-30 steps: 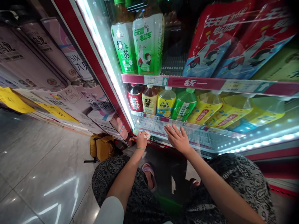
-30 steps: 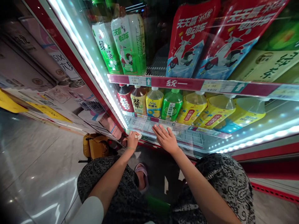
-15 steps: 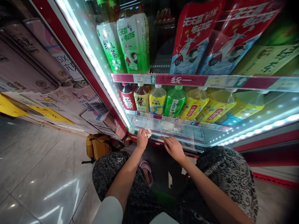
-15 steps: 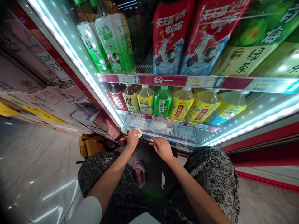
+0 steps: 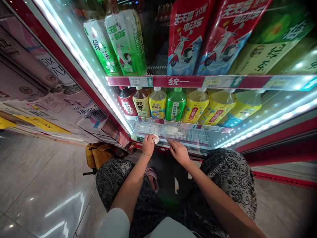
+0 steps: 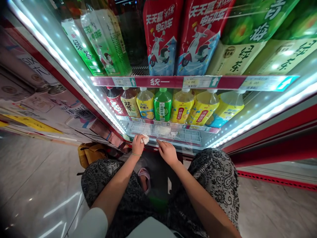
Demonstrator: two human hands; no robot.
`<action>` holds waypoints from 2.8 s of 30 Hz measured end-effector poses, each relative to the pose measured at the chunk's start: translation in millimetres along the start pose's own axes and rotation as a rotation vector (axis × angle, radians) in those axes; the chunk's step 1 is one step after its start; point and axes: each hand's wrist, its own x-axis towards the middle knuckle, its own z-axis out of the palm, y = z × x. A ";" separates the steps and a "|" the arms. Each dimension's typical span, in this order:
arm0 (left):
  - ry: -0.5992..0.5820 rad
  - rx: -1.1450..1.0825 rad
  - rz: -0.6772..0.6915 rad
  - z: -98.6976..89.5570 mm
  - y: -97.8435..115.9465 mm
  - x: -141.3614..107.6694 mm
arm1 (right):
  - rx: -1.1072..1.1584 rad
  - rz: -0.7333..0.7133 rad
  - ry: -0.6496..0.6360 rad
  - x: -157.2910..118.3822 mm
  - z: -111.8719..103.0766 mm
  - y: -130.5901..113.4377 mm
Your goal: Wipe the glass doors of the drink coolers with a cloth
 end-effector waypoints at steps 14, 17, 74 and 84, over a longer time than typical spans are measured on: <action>0.043 0.039 0.124 -7.1 15.7 12.3 | 0.007 0.019 0.040 4.1 -2.0 4.0; 0.058 0.027 0.202 -8.1 18.2 21.1 | 0.010 -0.001 0.010 3.6 1.4 0.9; 0.037 -0.239 0.282 38.8 124.0 -2.5 | 0.195 0.155 0.335 -43.9 -44.8 21.1; -0.242 -0.450 0.108 37.2 147.9 -3.7 | 0.248 0.149 0.471 -45.8 -46.0 22.1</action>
